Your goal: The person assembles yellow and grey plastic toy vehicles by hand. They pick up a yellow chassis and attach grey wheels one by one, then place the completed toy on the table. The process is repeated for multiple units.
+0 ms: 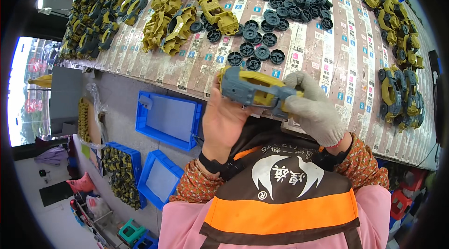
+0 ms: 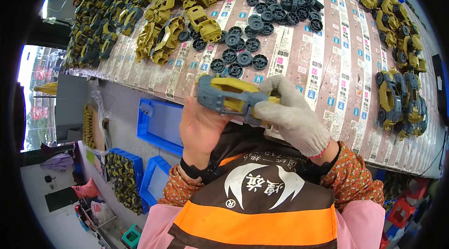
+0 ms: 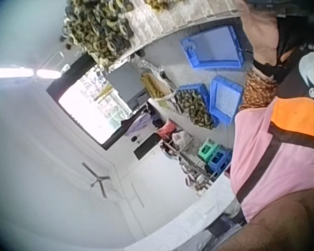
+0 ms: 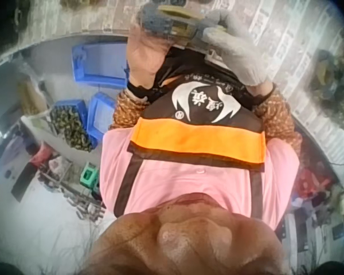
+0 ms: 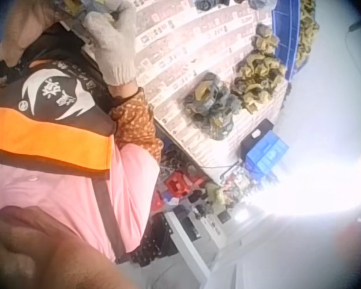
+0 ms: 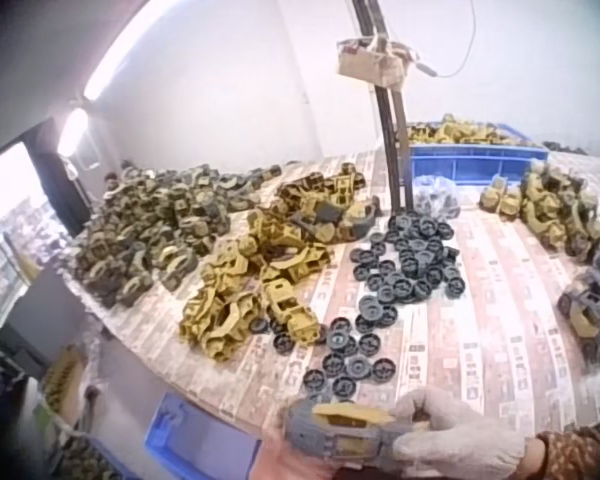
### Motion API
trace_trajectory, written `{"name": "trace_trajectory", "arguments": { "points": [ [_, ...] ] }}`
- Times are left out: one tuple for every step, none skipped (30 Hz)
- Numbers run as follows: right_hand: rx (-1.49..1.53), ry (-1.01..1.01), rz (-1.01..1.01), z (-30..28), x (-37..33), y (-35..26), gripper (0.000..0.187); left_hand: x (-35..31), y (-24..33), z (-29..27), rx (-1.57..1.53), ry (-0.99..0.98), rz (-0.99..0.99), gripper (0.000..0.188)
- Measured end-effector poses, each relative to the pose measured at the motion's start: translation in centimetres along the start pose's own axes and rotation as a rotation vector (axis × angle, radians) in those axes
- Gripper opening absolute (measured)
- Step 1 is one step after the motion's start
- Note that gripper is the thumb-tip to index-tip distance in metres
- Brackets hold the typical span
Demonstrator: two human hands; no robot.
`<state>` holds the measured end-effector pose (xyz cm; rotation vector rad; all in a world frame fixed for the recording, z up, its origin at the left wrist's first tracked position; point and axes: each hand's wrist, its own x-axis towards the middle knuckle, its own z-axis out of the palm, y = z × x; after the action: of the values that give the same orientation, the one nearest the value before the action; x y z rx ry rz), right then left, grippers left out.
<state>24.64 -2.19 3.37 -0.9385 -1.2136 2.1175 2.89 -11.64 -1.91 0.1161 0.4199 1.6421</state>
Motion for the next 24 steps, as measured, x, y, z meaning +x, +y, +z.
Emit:
{"name": "trace_trajectory", "arguments": {
  "points": [
    [-0.158, 0.009, -0.038, 0.0, 0.5, 0.0, 0.038, -0.4, -0.5, 1.3, 0.072, -0.038, -0.009, 0.05],
    [-0.229, -0.03, 0.005, 0.1, 0.6, -0.4, 0.036, -0.4, -0.4, 1.2, 0.127, 0.009, -0.01, 0.053],
    [-0.298, -0.072, 0.045, 0.3, 0.7, -1.2, 0.033, -0.3, -0.2, 1.2, 0.186, 0.056, -0.007, 0.056],
    [-0.368, -0.115, 0.084, 0.3, 1.0, -1.8, 0.03, -0.2, 0.1, 1.1, 0.245, 0.103, -0.004, 0.06],
    [-0.456, -0.078, -0.191, 0.0, 2.2, -1.1, 0.02, 0.1, 0.4, 0.6, 0.224, 0.154, 0.028, 0.063],
    [-0.685, 0.0, -0.291, -1.0, 3.9, -1.2, 0.02, 0.2, 0.9, 0.3, 0.245, 0.139, 0.045, 0.064],
    [-0.912, 0.093, -0.386, -2.4, 5.6, -1.9, 0.02, 0.3, 1.4, 0.3, 0.266, 0.12, 0.049, 0.065],
    [-1.138, 0.187, -0.482, -3.4, 7.1, -2.2, 0.02, 0.3, 1.6, 0.3, 0.289, 0.102, 0.057, 0.065],
    [-1.24, 0.218, -0.478, -3.9, 8.4, -2.1, 0.021, 0.5, 1.4, 0.9, 0.266, 0.226, 0.068, 0.073],
    [-1.34, 0.243, -0.476, -4.3, 9.7, -1.9, 0.023, 0.6, 1.4, 0.9, 0.27, 0.15, 0.046, 0.076],
    [-1.44, 0.269, -0.472, -4.5, 10.4, -1.7, 0.024, 0.7, 1.4, 0.8, 0.274, 0.074, 0.023, 0.078],
    [-1.506, 0.256, -0.498, -4.1, 10.6, -1.2, 0.025, 0.8, 1.3, 0.6, 0.276, 0.003, 0.004, 0.081],
    [-1.571, 0.243, -0.524, -3.6, 10.6, -0.7, 0.026, 0.7, 0.9, 0.8, 0.299, 0.044, -0.005, 0.086],
    [-1.636, 0.23, -0.549, -3.2, 10.7, -0.4, 0.027, 0.7, 1.0, 1.1, 0.343, 0.027, -0.018, 0.086],
    [-1.601, 0.22, -0.586, -3.2, 10.6, -0.1, 0.025, 0.6, 0.9, 1.2, 0.385, 0.014, -0.034, 0.086],
    [-1.562, 0.216, -0.572, -3.2, 10.5, 0.1, 0.025, 0.6, 0.8, 1.1, 0.367, 0.005, -0.05, 0.085],
    [-1.522, 0.213, -0.557, -3.1, 10.3, 0.0, 0.025, 0.6, 0.6, 0.9, 0.347, -0.001, -0.066, 0.085],
    [-1.482, 0.214, -0.544, -3.0, 10.0, -0.2, 0.025, 0.6, 0.5, 0.7, 0.361, 0.025, -0.061, 0.086],
    [-1.394, 0.177, -0.517, -2.7, 9.5, -0.4, 0.023, 0.4, 0.3, 0.6, 0.376, 0.051, -0.057, 0.086],
    [-1.305, 0.141, -0.489, -2.4, 8.8, -0.5, 0.022, 0.3, 0.2, 0.3, 0.392, 0.076, -0.054, 0.087],
    [-1.218, 0.105, -0.46, -1.9, 7.9, -0.7, 0.021, 0.1, 0.2, -0.4, 0.395, 0.056, -0.089, 0.086],
    [-1.071, 0.098, -0.413, -1.5, 7.3, -0.7, 0.02, 0.0, 0.2, -1.6, 0.4, 0.035, -0.131, 0.084],
    [-0.922, 0.091, -0.367, -0.9, 6.7, -0.6, 0.02, -0.1, 0.2, -2.3, 0.405, 0.013, -0.172, 0.082],
    [-0.774, 0.083, -0.325, -0.2, 6.3, -0.7, 0.019, -0.1, -0.4, -2.1, 0.441, 0.047, -0.139, 0.081]
  ]
}}
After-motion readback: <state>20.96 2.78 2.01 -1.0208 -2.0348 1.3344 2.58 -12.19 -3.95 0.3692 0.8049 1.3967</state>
